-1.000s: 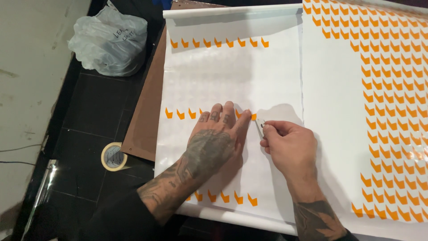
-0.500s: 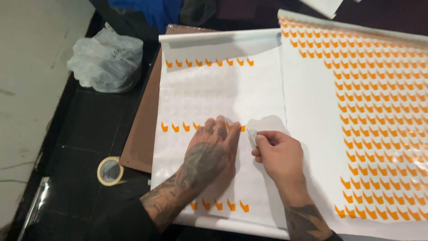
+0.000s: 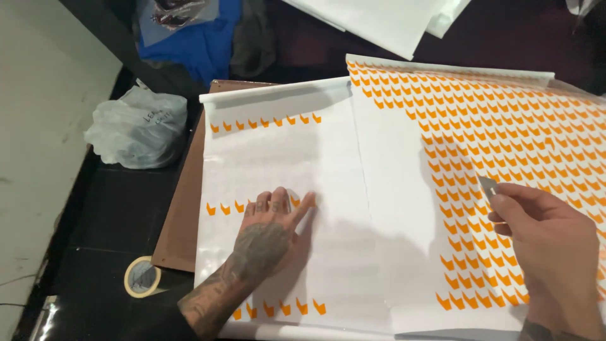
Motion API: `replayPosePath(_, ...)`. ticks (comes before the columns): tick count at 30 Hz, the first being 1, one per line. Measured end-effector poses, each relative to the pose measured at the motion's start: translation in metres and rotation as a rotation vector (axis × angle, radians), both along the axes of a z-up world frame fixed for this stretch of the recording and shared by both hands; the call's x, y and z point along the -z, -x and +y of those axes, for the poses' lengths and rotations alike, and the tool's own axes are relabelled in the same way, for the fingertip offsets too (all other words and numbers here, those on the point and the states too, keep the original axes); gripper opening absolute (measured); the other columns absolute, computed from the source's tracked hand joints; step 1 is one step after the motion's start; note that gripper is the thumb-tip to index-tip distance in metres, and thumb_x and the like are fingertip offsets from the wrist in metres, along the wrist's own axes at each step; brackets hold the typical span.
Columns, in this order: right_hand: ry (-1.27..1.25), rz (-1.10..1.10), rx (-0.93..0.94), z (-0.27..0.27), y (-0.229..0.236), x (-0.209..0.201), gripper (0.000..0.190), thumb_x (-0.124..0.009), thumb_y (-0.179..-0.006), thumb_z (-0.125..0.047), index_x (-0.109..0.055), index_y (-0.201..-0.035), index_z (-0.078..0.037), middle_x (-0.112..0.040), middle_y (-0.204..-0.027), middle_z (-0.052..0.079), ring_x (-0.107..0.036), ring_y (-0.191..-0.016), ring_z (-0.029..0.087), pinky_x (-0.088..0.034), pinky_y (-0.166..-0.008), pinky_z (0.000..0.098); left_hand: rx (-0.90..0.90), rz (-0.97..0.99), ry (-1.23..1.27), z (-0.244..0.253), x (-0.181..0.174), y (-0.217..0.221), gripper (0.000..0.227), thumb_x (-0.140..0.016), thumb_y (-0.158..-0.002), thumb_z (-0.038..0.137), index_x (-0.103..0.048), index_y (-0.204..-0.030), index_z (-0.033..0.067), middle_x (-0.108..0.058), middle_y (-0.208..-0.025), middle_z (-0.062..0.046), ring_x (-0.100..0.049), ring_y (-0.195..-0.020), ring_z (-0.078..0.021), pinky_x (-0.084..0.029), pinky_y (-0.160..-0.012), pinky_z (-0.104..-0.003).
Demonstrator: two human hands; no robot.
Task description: Using a weeding tool to remove excess vinyl material from a sheet of decals.
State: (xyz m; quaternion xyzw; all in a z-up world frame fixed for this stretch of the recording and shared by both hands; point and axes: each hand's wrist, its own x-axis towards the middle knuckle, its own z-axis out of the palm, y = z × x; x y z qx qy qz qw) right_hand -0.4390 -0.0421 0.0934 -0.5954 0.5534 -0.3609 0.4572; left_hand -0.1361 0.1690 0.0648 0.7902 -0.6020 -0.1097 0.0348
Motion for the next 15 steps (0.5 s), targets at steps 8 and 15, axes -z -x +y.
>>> replayPosePath(8,-0.131,0.174,-0.133,-0.021,0.032,0.04,0.021,-0.076,-0.089,-0.015,-0.077,-0.106,-0.003,-0.075,-0.088,0.006,-0.065,-0.075,0.012,-0.05,-0.066,0.0288,-0.034,0.046,0.092,-0.049,-0.014,0.031,0.058,-0.071,-0.079,0.017,-0.058,-0.136,0.0158,-0.058,-0.128,-0.019,-0.058,-0.112,-0.0377,-0.049,-0.088,-0.052)
replayPosePath(15,-0.318,0.377,-0.304,-0.016,0.029,0.045,0.022,-0.074,-0.085,-0.018,-0.077,-0.103,-0.005,-0.077,-0.083,0.006,-0.067,-0.07,0.015,-0.056,-0.063,0.0328,-0.03,0.59,0.11,-0.123,0.015,0.124,0.031,-0.076,-0.082,0.032,-0.075,-0.103,0.0096,-0.077,-0.092,-0.013,-0.074,-0.087,-0.0305,-0.058,-0.079,-0.042)
